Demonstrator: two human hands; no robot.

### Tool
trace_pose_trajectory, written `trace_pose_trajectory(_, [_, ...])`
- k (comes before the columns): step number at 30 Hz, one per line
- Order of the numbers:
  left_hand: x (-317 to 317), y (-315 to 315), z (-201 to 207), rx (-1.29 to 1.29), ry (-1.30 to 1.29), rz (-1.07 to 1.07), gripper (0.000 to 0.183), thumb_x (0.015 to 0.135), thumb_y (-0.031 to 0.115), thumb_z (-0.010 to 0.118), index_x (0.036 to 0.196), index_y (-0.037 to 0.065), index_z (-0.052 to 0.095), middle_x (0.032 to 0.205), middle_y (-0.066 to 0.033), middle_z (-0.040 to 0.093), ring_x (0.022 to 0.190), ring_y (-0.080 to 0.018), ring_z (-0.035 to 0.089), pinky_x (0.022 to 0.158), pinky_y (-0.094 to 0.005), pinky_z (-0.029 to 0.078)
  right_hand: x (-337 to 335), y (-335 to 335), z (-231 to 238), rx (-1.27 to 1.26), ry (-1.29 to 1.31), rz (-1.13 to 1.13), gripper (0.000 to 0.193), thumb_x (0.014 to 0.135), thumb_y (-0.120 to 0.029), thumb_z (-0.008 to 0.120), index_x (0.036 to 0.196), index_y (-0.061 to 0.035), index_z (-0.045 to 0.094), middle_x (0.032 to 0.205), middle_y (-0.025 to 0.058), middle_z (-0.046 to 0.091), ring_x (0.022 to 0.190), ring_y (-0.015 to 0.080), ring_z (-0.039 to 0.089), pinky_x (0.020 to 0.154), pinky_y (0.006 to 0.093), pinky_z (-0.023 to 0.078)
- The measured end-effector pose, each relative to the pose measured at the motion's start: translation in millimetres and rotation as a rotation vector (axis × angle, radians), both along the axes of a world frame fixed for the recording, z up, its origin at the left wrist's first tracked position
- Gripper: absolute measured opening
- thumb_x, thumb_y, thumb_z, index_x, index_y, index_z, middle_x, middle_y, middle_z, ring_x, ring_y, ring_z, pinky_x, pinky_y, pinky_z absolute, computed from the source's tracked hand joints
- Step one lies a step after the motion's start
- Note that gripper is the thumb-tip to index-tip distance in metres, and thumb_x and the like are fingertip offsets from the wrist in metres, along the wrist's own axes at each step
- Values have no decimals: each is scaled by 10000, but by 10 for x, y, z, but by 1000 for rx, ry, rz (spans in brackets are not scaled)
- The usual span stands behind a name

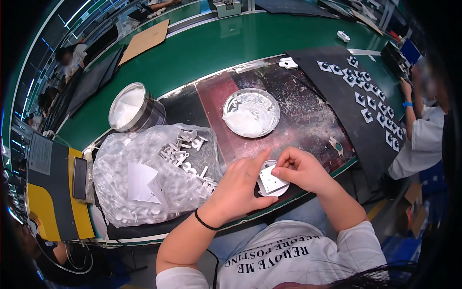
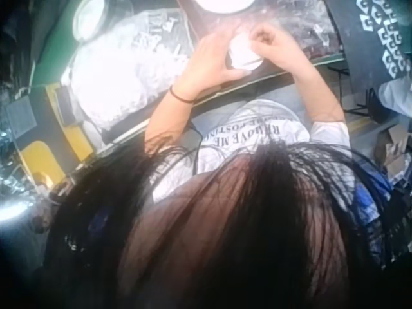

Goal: The person assembles small white plastic components at a factory workstation. They pick up a base unit, apply a white substance from a metal dish to a small cylindrical piece, and insert it into the base. The person repeats this process for multiple units, placing the finished assemblies on a black mat.

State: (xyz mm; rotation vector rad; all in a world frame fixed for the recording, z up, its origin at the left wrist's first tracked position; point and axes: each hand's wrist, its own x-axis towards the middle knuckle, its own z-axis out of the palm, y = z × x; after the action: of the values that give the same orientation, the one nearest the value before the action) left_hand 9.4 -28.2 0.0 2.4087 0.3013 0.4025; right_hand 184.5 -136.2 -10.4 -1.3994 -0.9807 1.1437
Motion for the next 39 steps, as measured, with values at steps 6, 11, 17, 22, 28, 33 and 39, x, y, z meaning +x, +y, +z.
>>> trace_pose_trajectory(6, [6, -4, 7, 0, 1, -5, 1006, 623, 306, 816, 1410, 30, 255, 1197, -160, 557, 1100, -350, 512, 950, -424, 389, -53, -47, 66, 12, -204, -47, 161, 817, -128, 704, 832, -22, 583, 721, -10, 573, 628, 24, 473, 552, 211, 406])
trace_pose_trajectory(11, [-5, 5, 84, -10, -68, 7, 846, 650, 294, 781, 1339, 16, 376, 1130, -166, 562, 1046, -343, 519, 919, -421, 398, -53, -71, 43, 43, -206, -105, 154, 862, -157, 665, 848, -39, 567, 717, -26, 543, 659, 31, 468, 577, 208, 401])
trace_pose_trajectory(17, [-289, 541, 154, 340, -88, 531, 391, 723, 164, 654, 1090, 43, 593, 985, -152, 605, 929, -328, 559, 816, -418, 443, 254, -167, -126, 294, -122, -335, 203, 950, -220, 551, 833, -55, 533, 679, -49, 462, 639, 32, 406, 588, 194, 344])
trace_pose_trajectory(22, [-397, 666, -12, 525, 170, 608, 248, 755, 99, 620, 999, 59, 643, 926, -111, 628, 847, -309, 587, 746, -410, 457, 352, -161, -187, 271, -164, -343, 217, 944, -207, 554, 794, -53, 525, 675, -40, 465, 627, 33, 409, 574, 199, 330])
trace_pose_trajectory(28, [-354, 648, 24, 406, 102, 629, 93, 752, 103, 648, 826, 59, 682, 852, -94, 627, 794, -295, 590, 718, -415, 457, 329, -171, -171, 278, -200, -339, 195, 916, -175, 590, 782, -37, 552, 680, -24, 496, 631, 40, 431, 571, 211, 343])
trace_pose_trajectory(33, [-371, 625, 88, 468, 128, 680, 77, 748, 106, 660, 807, 57, 671, 916, -84, 613, 878, -284, 563, 757, -413, 443, 245, -82, 8, 367, -374, -283, 144, 880, -135, 623, 804, -17, 589, 695, -8, 523, 642, 56, 456, 581, 227, 367])
trace_pose_trajectory(39, [-311, 627, 150, 373, -262, 704, 99, 780, 95, 661, 849, 38, 618, 928, -105, 587, 899, -288, 538, 806, -380, 419, 168, 162, 342, 433, -625, -41, 136, 840, -155, 652, 887, -28, 644, 767, 56, 602, 696, 162, 549, 646, 284, 426])
